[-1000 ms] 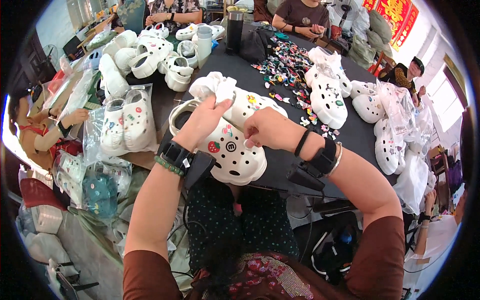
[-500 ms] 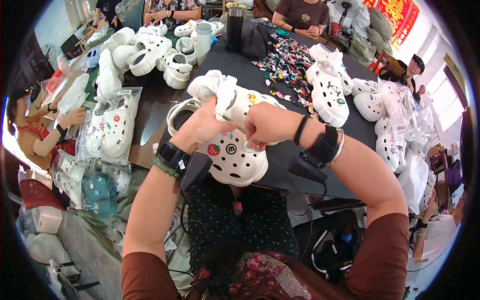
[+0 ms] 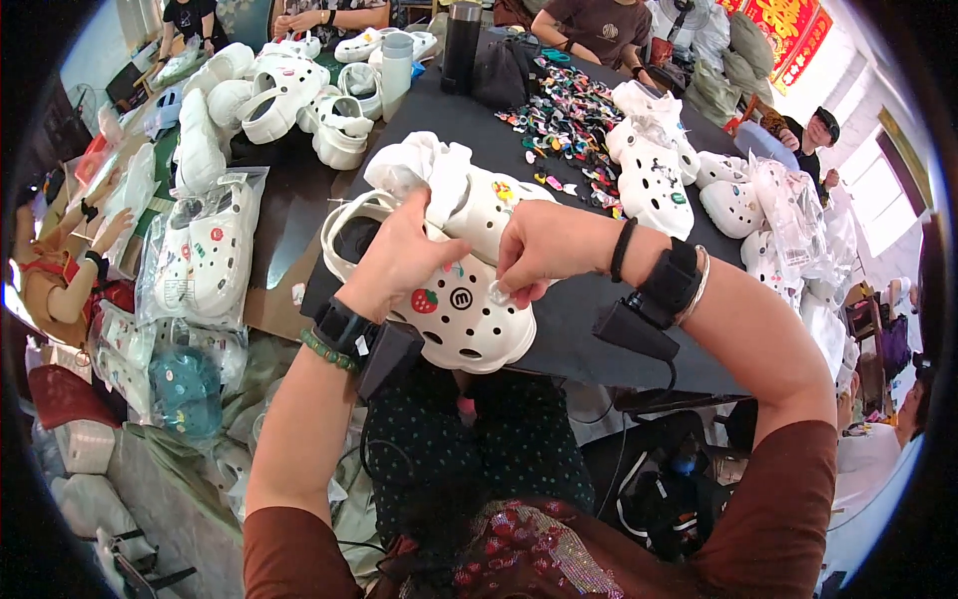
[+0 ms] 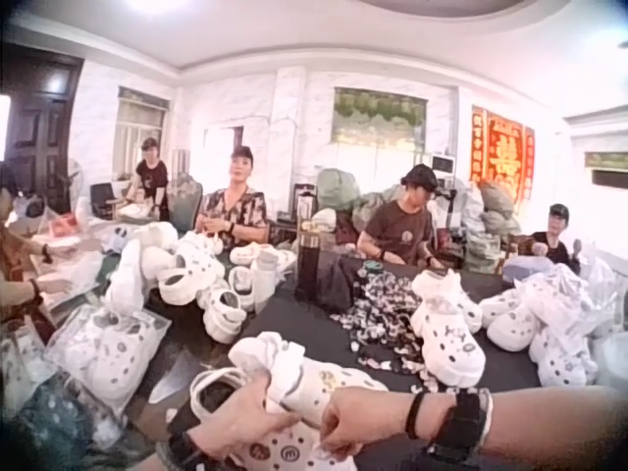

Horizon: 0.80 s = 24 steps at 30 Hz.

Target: Attach decorative charms into the holes of clog-style shoes and pack them into plastic bags.

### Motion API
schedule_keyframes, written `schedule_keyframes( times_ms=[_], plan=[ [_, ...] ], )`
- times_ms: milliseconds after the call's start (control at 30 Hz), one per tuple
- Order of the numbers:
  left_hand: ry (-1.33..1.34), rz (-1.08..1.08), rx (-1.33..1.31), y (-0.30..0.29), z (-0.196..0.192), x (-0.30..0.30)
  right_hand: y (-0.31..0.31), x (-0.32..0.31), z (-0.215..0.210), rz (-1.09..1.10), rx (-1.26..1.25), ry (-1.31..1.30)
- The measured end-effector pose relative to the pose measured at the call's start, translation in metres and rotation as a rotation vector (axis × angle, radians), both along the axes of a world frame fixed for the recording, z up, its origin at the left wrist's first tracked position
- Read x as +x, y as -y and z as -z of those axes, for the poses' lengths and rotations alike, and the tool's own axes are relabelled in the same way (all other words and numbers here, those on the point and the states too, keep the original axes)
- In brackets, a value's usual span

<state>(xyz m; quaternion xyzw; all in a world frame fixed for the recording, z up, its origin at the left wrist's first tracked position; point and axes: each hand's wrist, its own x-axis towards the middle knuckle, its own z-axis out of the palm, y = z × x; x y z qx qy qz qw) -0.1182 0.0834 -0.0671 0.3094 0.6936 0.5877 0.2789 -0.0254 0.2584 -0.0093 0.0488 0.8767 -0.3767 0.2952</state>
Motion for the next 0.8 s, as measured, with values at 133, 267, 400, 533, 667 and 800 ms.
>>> schedule_keyframes(
  times_ms=[133, 267, 400, 533, 667, 800],
  plan=[
    [-0.014, 0.03, 0.021, 0.0, 0.005, -0.003, 0.006, -0.007, -0.001, -0.041, 0.122, 0.036],
    [-0.049, 0.025, 0.022, 0.001, 0.007, -0.002, 0.01, -0.01, -0.001, 0.022, 0.172, 0.087],
    [-0.008, 0.008, 0.062, 0.003, 0.01, 0.0, 0.011, -0.006, -0.001, 0.082, 0.171, 0.092],
    [-0.062, -0.006, 0.088, 0.006, 0.017, 0.0, 0.013, -0.004, 0.005, 0.169, 0.046, 0.124],
    [-0.101, -0.076, 0.079, 0.008, 0.022, 0.006, 0.014, -0.004, 0.013, 0.194, -0.002, 0.151],
    [-0.125, -0.071, 0.036, 0.012, 0.016, 0.008, 0.021, -0.005, 0.015, 0.172, 0.035, 0.111]
  ],
)
